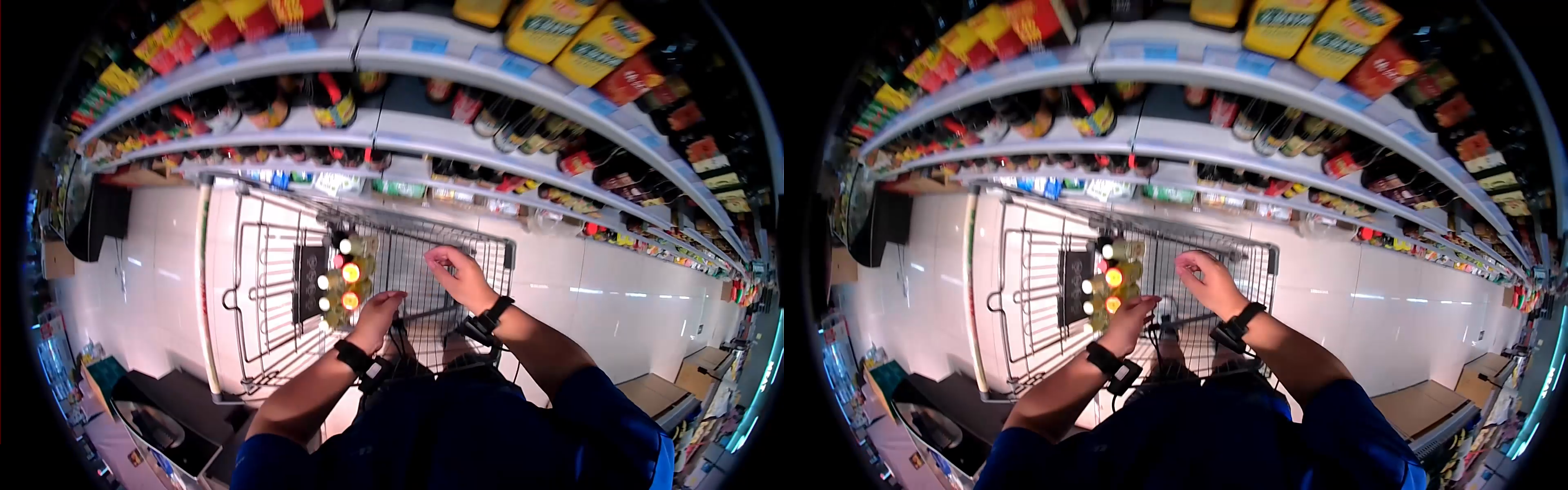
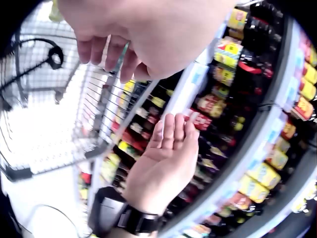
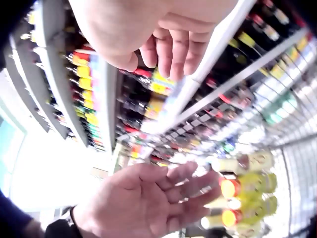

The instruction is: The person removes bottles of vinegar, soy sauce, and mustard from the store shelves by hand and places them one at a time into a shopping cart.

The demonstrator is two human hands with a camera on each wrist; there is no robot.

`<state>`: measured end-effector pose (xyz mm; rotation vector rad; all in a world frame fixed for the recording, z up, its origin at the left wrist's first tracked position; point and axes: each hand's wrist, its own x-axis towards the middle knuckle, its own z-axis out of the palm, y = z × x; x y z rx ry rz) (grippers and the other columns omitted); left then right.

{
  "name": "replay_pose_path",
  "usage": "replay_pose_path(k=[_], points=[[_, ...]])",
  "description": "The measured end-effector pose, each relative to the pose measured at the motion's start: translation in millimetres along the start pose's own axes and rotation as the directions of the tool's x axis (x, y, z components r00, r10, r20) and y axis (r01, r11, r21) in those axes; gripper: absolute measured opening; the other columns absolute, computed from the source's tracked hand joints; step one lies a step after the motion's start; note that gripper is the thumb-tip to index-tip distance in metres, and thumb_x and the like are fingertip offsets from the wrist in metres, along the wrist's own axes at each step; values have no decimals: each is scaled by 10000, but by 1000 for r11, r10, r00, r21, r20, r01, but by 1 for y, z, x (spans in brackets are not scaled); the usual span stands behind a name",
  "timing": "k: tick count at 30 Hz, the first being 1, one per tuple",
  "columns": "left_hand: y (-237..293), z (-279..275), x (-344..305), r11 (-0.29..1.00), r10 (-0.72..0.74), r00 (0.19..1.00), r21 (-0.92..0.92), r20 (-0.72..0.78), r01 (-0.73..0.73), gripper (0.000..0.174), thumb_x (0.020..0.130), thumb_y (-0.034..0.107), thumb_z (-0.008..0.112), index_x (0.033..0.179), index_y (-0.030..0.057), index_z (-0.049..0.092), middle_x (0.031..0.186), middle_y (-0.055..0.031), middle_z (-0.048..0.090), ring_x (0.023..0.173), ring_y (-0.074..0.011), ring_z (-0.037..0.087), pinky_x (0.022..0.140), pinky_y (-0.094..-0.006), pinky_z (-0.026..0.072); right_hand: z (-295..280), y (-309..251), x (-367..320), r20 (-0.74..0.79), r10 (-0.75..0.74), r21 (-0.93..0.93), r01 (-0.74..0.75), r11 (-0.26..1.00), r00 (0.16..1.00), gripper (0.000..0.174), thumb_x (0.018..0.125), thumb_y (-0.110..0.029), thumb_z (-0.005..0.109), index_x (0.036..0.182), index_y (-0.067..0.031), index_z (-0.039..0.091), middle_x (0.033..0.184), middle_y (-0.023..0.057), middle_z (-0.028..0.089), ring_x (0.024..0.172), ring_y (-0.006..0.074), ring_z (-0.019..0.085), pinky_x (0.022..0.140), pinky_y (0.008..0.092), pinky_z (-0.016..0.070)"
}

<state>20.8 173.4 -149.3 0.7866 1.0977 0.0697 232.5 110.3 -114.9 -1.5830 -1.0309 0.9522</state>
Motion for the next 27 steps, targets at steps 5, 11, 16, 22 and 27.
replay_pose_path(k=[5, 11, 16, 22, 27], points=[[158, 66, -86, 942, 327, 934, -127, 145, -310, 237, 944, 129, 493, 1109, 28, 630, 1158, -64, 638, 1124, -169, 561, 1006, -334, 400, -101, -163, 22, -216, -362, 31, 377, 926, 907, 194, 920, -42, 612, 1107, 7, 596, 1053, 85, 652, 960, 151, 637, 858, 277, 508], [323, 146, -181, 547, 803, 523, -4, 287, -837, 211, 976, 148, 526, 1120, 11, 599, 1153, -109, 639, 1115, -184, 588, 973, -323, 458, -189, -315, 30, -313, -602, 14, 637, 771, 735, 223, 936, -81, 614, 1139, 0, 568, 1084, 72, 648, 1017, 138, 615, 908, 282, 487], [438, 218, -219, -21, 932, 5, 66, 363, -998, 301, 964, 119, 567, 1234, -12, 548, 1243, -93, 603, 1186, -158, 533, 1027, -282, 399, -245, -412, 64, -369, -724, -216, 703, 677, 584, 349, 915, -214, 667, 1150, 19, 556, 1112, 118, 635, 1040, 193, 621, 907, 300, 501], [536, 285, -213, -335, 942, -284, 402, 181, -852, 549, 900, 256, 600, 1350, -22, 453, 1305, -270, 530, 1198, -353, 547, 992, -391, 449, -286, -467, 142, -354, -752, -577, 504, 643, 556, 761, 834, -356, 749, 1374, 61, 411, 1344, 257, 507, 1279, 316, 491, 1032, 357, 431], [552, 303, -206, -376, 927, -312, 556, 209, -741, 532, 902, 209, 560, 1350, -55, 445, 1292, -278, 543, 1206, -373, 535, 1007, -389, 433, -288, -485, 156, -256, -599, -524, 412, 745, 758, 966, 722, -412, 803, 1397, 101, 341, 1222, 297, 576, 1078, 315, 625, 877, 353, 514]])
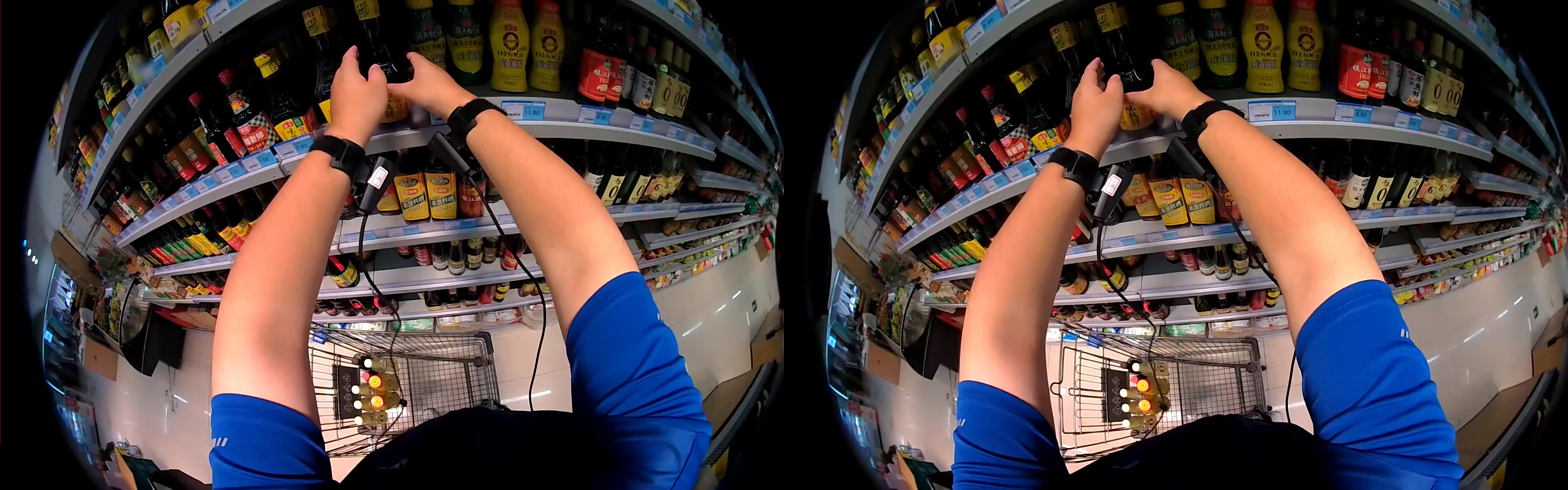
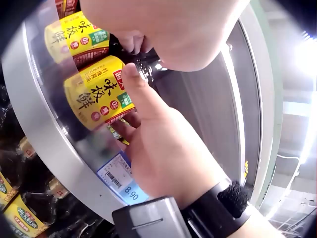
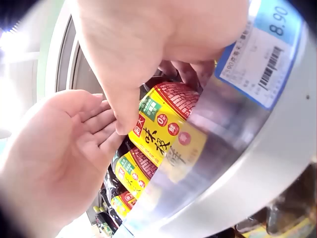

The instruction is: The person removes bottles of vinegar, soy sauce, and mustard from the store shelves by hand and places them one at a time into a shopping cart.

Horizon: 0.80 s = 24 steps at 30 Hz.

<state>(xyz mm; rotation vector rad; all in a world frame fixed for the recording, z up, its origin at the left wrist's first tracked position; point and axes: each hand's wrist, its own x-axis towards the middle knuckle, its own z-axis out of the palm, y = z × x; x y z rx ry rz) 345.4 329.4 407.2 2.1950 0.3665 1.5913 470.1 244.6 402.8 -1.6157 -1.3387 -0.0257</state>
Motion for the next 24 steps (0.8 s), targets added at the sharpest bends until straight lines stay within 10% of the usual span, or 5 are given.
replay_pose_path(k=[7, 15, 17, 23, 24], points=[[1, 5, -4, 975, 101, 994, 193, 44, -108, 501, 893, 161, 602, 1332, -44, 477, 1273, -254, 572, 1179, -349, 570, 983, -374, 459, -8, 13, 3, -36, -114, 16, 114, 993, 993, 798, 737, -352, 804, 1298, 94, 455, 1123, 241, 635, 1000, 284, 647, 829, 352, 522], [1, 18, -12, 996, 76, 973, -64, 218, -63, 614, 888, 264, 652, 1374, -34, 426, 1174, -265, 619, 1088, -373, 615, 925, -371, 483, -39, 26, -27, -141, -312, -49, 309, 950, 939, 754, 749, -291, 801, 1343, 2, 442, 1193, 199, 616, 999, 280, 648, 839, 344, 517], [19, 8, -18, 992, 119, 951, -69, 284, -104, 584, 924, 211, 641, 1405, -12, 394, 1207, -185, 627, 1069, -227, 632, 898, -315, 490, -47, 12, -45, -158, -332, 27, 340, 940, 930, 735, 762, -238, 791, 1363, -34, 420, 1217, 184, 604, 1009, 279, 640, 845, 337, 512], [69, -47, -28, 912, 393, 900, -204, 187, -356, 556, 901, 170, 684, 1373, 20, 431, 1191, -117, 628, 1068, -172, 606, 850, -277, 502, -69, -54, -87, -195, -565, -82, 561, 824, 802, 675, 770, -211, 794, 1331, -41, 459, 1182, 167, 624, 1060, 280, 628, 883, 346, 506], [88, -61, -43, 948, 183, 962, -296, 202, -118, 543, 883, 166, 704, 1344, 22, 457, 1188, -109, 623, 1101, -173, 585, 870, -271, 492, -67, -77, -103, -59, -473, 402, 455, 795, 879, 592, 831, 75, 603, 1370, -14, 377, 1241, 95, 539, 1143, 168, 550, 960, 300, 466]])
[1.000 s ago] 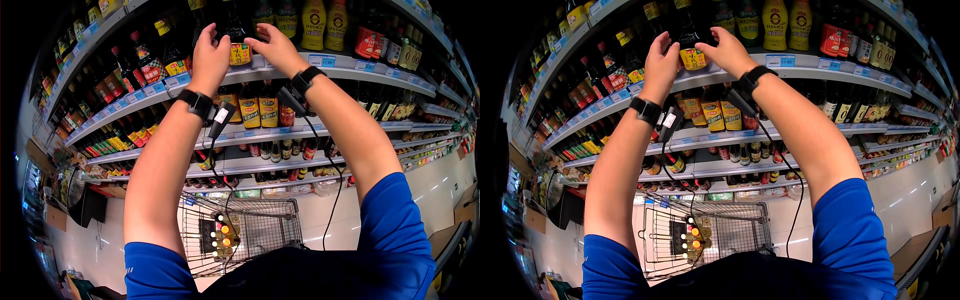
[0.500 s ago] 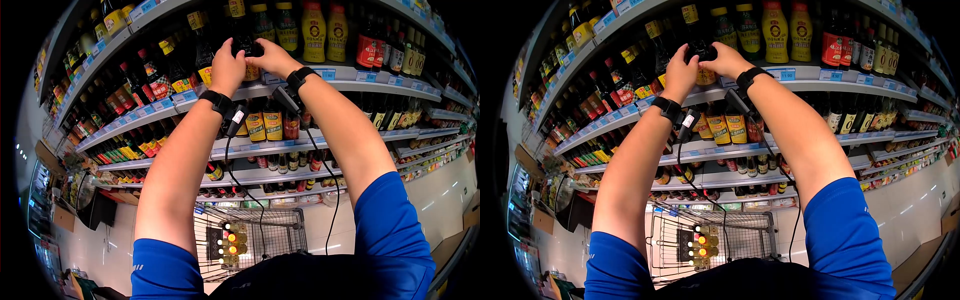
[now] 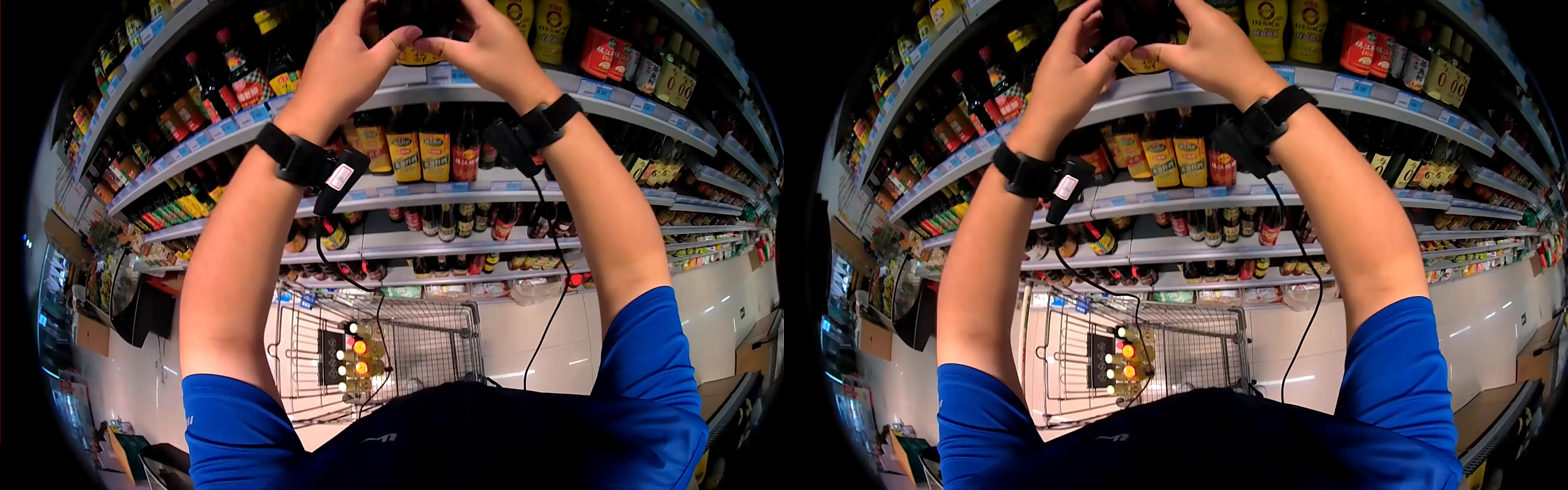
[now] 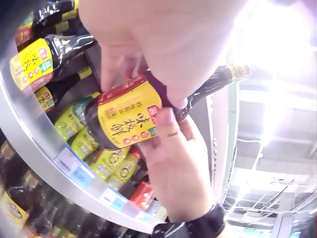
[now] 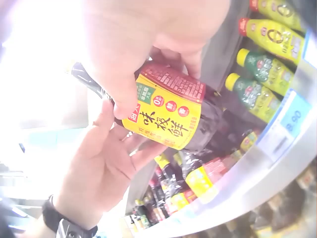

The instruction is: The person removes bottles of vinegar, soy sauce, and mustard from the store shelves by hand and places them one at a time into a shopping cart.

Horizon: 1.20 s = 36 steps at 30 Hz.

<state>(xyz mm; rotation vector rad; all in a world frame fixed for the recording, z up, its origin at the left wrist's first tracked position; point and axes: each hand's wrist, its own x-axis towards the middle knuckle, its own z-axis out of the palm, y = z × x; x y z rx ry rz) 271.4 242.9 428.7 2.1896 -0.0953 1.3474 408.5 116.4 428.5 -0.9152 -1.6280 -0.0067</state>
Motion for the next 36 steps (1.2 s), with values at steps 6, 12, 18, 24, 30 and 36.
replay_pose_path(k=[6, 12, 18, 24, 30, 36], points=[[74, -56, -108, 878, -385, 863, -159, 326, 452, 633, 846, 73, 711, 1386, 10, 388, 1273, -127, 550, 1181, -210, 531, 1020, -350, 428, 71, -21, -67, 236, 129, 105, -158, 982, 963, 684, 802, 59, 699, 1397, -23, 372, 1300, 92, 517, 1187, 174, 517, 1032, 320, 428], [46, -80, -268, 747, -665, 713, 230, 223, 624, 605, 760, 166, 807, 1269, 4, 520, 1126, -78, 644, 1052, -152, 588, 941, -309, 450, 173, 25, -179, 399, 96, 54, -128, 990, 912, 767, 706, -143, 813, 1367, -46, 435, 1239, 151, 604, 1132, 279, 599, 953, 351, 482], [22, -64, -444, 462, -886, 456, 74, 89, 884, 680, 677, 158, 849, 1249, -15, 524, 1206, -135, 574, 1072, -211, 593, 908, -311, 487, 276, 58, -298, 730, 323, -13, -461, 887, 602, 776, 759, -116, 770, 1407, -99, 343, 1289, 160, 548, 1160, 319, 565, 992, 391, 458], [-17, -49, -593, 47, -965, 81, -139, 250, 989, 722, 764, 90, 776, 1352, -8, 370, 1206, -122, 575, 1085, -167, 576, 919, -280, 481, 358, 104, -437, 869, 390, -9, -779, 627, 304, 794, 775, -118, 768, 1429, -108, 317, 1319, 176, 521, 1206, 306, 539, 1015, 374, 431], [-42, -43, -698, -185, -900, -108, -145, 421, 972, 779, 806, 126, 759, 1444, -31, 341, 1291, -142, 560, 1153, -162, 546, 993, -272, 427, 411, 130, -553, 898, 376, 9, -866, 501, 227, 775, 774, -83, 751, 1408, -100, 307, 1289, 174, 539, 1179, 314, 555, 973, 379, 451], [-69, -45, -762, -99, -880, -52, -75, 473, 992, 538, 844, 54, 713, 1332, 5, 492, 1170, -80, 625, 1064, -121, 583, 927, -262, 471, 457, 150, -629, 884, 415, -9, -879, 477, 217, 762, 787, -76, 742, 1410, -87, 304, 1305, 189, 520, 1187, 330, 546, 974, 386, 452]])
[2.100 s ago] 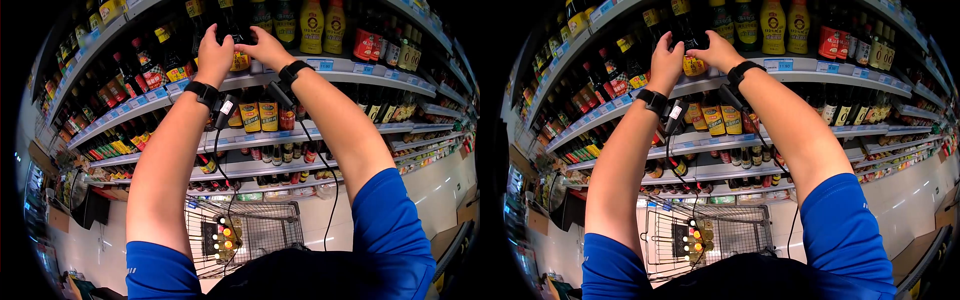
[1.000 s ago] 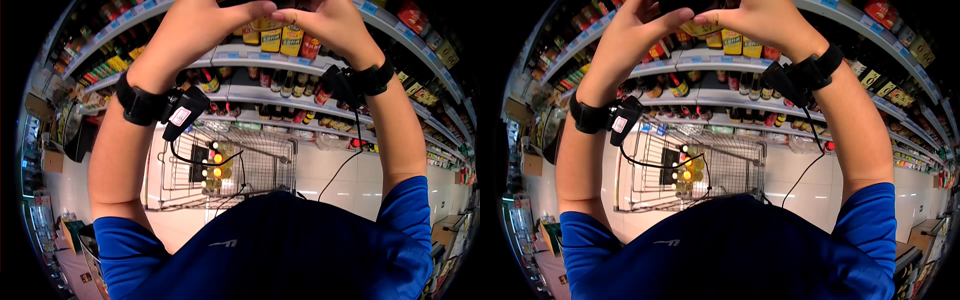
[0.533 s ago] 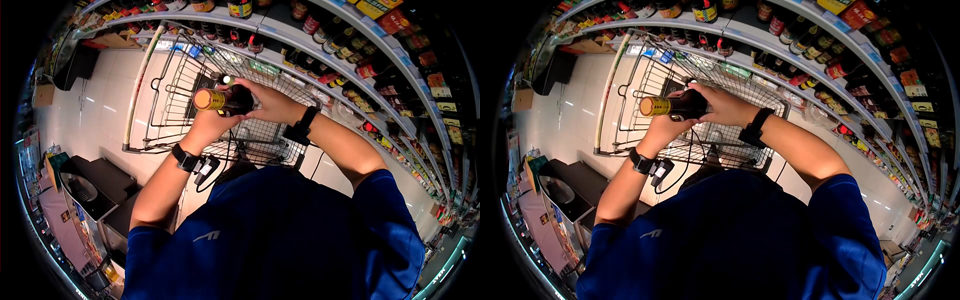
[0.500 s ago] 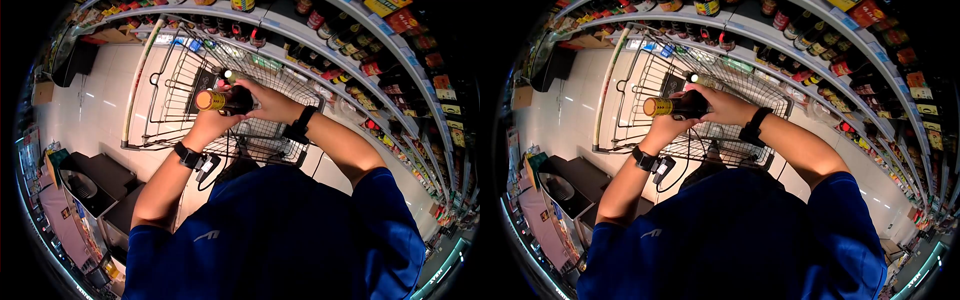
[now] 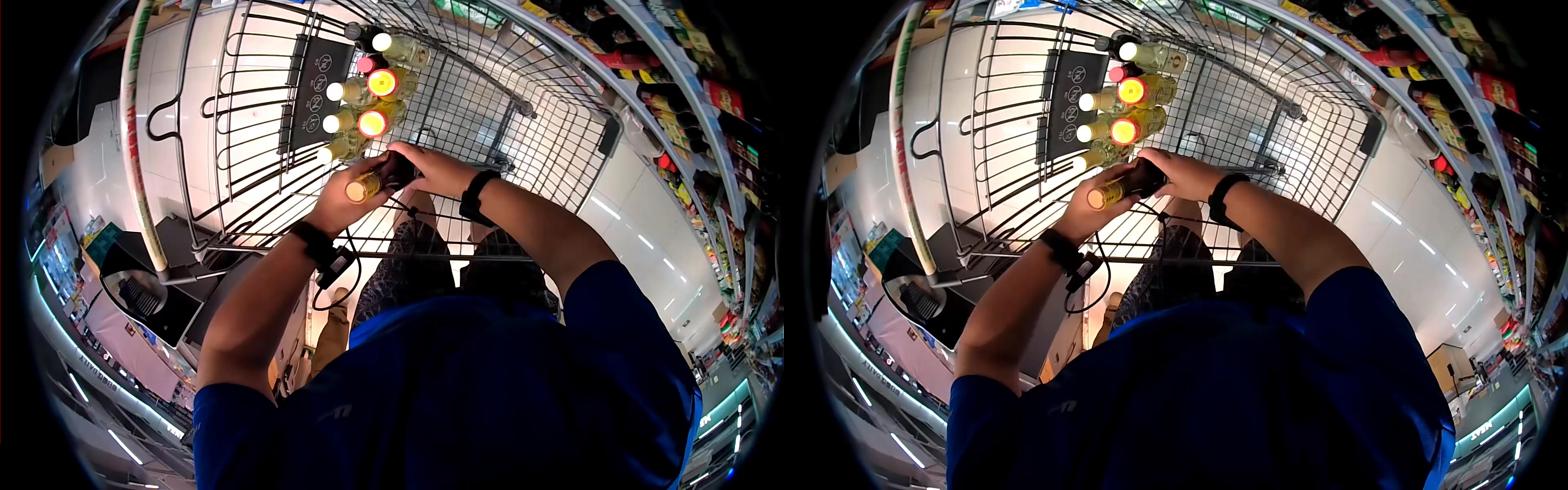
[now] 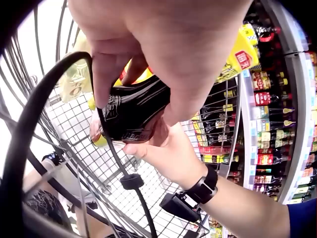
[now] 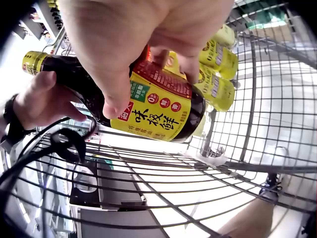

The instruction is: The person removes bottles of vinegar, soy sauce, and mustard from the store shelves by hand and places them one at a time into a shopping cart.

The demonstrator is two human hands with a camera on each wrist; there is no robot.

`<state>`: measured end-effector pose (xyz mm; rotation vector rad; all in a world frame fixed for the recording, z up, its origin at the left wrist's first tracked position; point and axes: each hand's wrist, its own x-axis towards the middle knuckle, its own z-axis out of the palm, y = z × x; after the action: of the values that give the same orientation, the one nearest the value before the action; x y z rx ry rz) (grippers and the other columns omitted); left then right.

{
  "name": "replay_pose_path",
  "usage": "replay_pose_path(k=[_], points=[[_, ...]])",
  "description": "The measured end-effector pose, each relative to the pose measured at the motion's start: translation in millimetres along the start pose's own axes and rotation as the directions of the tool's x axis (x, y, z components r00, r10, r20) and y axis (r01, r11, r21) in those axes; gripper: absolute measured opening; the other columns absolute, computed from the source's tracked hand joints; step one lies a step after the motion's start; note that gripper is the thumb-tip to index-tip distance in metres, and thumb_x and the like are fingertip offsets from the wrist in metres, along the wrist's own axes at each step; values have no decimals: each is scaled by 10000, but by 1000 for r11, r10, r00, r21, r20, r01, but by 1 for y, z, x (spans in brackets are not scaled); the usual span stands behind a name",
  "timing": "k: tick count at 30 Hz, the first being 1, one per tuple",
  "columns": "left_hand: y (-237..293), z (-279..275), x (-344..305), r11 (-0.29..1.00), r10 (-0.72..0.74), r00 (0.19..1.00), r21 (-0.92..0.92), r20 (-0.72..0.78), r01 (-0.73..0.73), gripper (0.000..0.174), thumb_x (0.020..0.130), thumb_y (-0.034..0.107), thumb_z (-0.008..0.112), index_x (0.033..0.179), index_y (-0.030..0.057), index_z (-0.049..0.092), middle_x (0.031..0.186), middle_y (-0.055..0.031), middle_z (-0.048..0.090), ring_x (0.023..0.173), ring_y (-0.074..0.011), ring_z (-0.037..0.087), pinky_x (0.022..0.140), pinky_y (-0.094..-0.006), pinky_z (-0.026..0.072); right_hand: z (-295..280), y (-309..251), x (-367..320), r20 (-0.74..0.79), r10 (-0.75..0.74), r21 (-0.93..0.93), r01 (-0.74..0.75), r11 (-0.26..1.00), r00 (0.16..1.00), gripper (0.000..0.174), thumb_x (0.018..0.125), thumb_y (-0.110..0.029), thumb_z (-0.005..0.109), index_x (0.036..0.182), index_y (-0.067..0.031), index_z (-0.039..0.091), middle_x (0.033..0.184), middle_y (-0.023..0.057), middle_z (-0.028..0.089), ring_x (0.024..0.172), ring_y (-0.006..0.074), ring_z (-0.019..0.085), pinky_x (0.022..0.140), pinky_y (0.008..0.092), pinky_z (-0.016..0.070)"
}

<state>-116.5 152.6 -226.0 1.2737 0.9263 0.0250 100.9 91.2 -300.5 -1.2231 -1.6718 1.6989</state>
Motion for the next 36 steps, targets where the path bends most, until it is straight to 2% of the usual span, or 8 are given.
replay_pose_path(k=[2, 9, 18, 21, 23, 27, 30, 36], points=[[1, -12, 5, 941, 47, 998, 336, -29, -35, 547, 823, 60, 729, 1325, 42, 514, 1126, -97, 665, 1019, -140, 631, 902, -270, 488, 7, 26, 16, -32, -28, 7, 28, 1000, 999, 785, 774, -64, 749, 1418, -93, 301, 1353, 185, 479, 1217, 330, 521, 995, 386, 445], [-21, -24, 19, 901, -139, 990, 411, -37, 141, 598, 822, 183, 707, 1360, 29, 495, 1053, -161, 687, 955, -227, 679, 861, -312, 509, 19, 68, 41, -12, 17, -15, -17, 1000, 1000, 806, 765, -20, 725, 1441, -131, 302, 1418, 149, 423, 1285, 334, 458, 1039, 385, 427], [-23, -31, 25, 802, -193, 981, 573, -18, 169, 636, 802, 256, 667, 1350, -1, 473, 949, -223, 677, 879, -339, 666, 779, -395, 524, 42, 92, 44, -132, 19, -125, -36, 992, 991, 756, 795, -4, 670, 1448, -174, 329, 1454, 126, 383, 1280, 322, 464, 1033, 362, 443], [-24, -23, 32, 684, -311, 948, 676, -71, 275, 562, 824, 276, 674, 1314, 44, 525, 942, -216, 678, 873, -340, 667, 769, -400, 524, 41, 89, 43, -128, 86, -223, -113, 968, 988, 786, 790, -14, 676, 1465, -170, 305, 1401, 140, 422, 1249, 323, 489, 1008, 379, 455], [-28, -21, 33, 685, -286, 954, 678, -88, 268, 512, 841, 293, 653, 1284, 60, 547, 901, -215, 674, 846, -354, 659, 744, -412, 520, 44, 90, 47, -200, 22, -205, -64, 977, 979, 705, 804, 45, 605, 1436, -174, 381, 1338, 148, 454, 1191, 309, 520, 988, 357, 470], [-25, -16, 38, 677, -266, 959, 689, -98, 259, 477, 840, 295, 653, 1227, 33, 559, 869, -211, 674, 832, -363, 656, 743, -434, 518, 50, 105, 46, -252, -37, -379, -64, 923, 967, 723, 792, -28, 673, 1434, -147, 362, 1289, 151, 498, 1125, 335, 564, 939, 389, 494], [-33, -18, 39, 686, -267, 957, 675, -112, 271, 437, 844, 309, 653, 1169, 25, 587, 860, -209, 675, 842, -364, 653, 747, -438, 516, 49, 107, 45, -270, 140, -349, -232, 908, 953, 614, 798, -44, 661, 1364, -105, 430, 1221, 136, 554, 1101, 322, 575, 908, 390, 505], [-50, -22, 46, 691, -244, 949, 651, -198, 314, 382, 816, 387, 665, 886, 11, 665, 839, -199, 675, 831, -355, 655, 746, -433, 520, 54, 108, 53, -416, -79, -571, -193, 798, 906, 350, 856, -102, 565, 1206, -98, 546, 921, 69, 616, 915, 237, 632, 760, 350, 546]])
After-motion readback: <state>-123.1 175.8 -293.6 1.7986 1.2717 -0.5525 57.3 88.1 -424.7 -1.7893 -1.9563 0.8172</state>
